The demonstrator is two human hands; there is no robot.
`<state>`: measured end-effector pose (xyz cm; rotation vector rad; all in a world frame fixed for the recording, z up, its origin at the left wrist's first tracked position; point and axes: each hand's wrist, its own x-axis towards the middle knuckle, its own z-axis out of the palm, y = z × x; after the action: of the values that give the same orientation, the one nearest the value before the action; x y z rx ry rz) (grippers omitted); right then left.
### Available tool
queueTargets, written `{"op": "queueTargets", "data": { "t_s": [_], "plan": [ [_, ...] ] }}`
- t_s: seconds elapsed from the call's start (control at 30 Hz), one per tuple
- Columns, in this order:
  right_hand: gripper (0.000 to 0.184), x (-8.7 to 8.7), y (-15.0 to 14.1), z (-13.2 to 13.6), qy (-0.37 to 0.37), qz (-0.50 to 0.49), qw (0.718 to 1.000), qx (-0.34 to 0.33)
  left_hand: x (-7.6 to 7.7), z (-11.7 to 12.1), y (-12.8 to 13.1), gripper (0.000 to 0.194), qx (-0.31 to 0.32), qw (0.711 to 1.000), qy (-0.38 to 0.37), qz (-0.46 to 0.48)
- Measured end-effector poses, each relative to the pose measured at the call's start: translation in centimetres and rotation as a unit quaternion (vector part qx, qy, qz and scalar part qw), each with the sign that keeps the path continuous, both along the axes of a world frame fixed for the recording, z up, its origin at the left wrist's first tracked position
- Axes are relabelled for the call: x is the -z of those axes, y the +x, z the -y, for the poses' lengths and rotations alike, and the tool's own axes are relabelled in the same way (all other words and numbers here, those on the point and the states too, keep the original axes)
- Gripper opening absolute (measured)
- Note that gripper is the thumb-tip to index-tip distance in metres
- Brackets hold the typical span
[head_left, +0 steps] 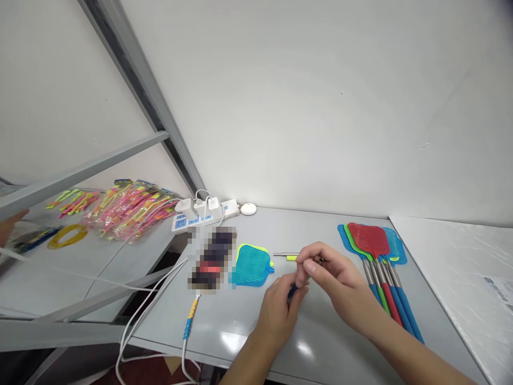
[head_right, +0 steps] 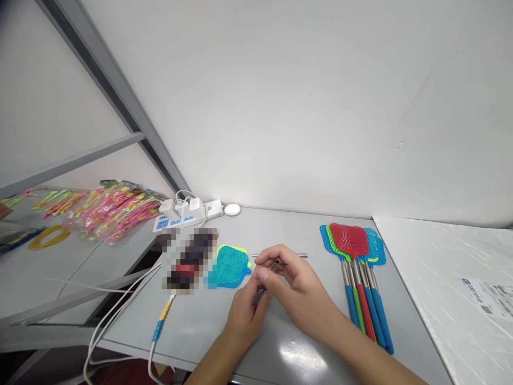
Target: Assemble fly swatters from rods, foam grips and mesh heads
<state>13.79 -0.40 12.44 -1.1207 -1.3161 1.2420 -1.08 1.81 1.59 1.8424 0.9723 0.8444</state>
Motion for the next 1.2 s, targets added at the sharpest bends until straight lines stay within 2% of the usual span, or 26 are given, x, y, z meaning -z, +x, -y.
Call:
{"op": "queueTargets", "data": {
  "t_s": [0.13,0.33,0.5,0.73,0.93,1.2],
  "plan": [
    [0.028,-0.1,-1.9,-0.6,-0.045,-0.092,0.993,0.051,-0.3,0.3,0.3,0.019,0.000,0.999,-0.033,0.010],
    [0.044,1.1,-4.0,-1.6,-0.023,-0.097,0.991,0.091,-1.4,1.0,1.1,0.031,0.003,0.990,-0.096,0.108],
    [0.046,2.6,-4.6,-2.1,0.032,-0.031,0.991,0.126,-0.7,1.1,0.9,0.029,0.008,0.984,-0.124,0.125],
    [0.047,4.0,-4.7,-2.2,0.034,-0.007,0.991,0.127,0.2,1.3,0.9,0.027,0.015,0.980,-0.136,0.142],
    [0.046,4.6,-4.9,-2.2,0.032,0.031,0.992,0.119,0.8,1.3,0.9,0.026,0.007,0.982,-0.126,0.141],
    [0.045,4.4,-4.4,-2.3,0.025,0.044,0.992,0.118,0.3,1.1,0.9,0.028,0.018,0.982,-0.136,0.131]
  ]
}}
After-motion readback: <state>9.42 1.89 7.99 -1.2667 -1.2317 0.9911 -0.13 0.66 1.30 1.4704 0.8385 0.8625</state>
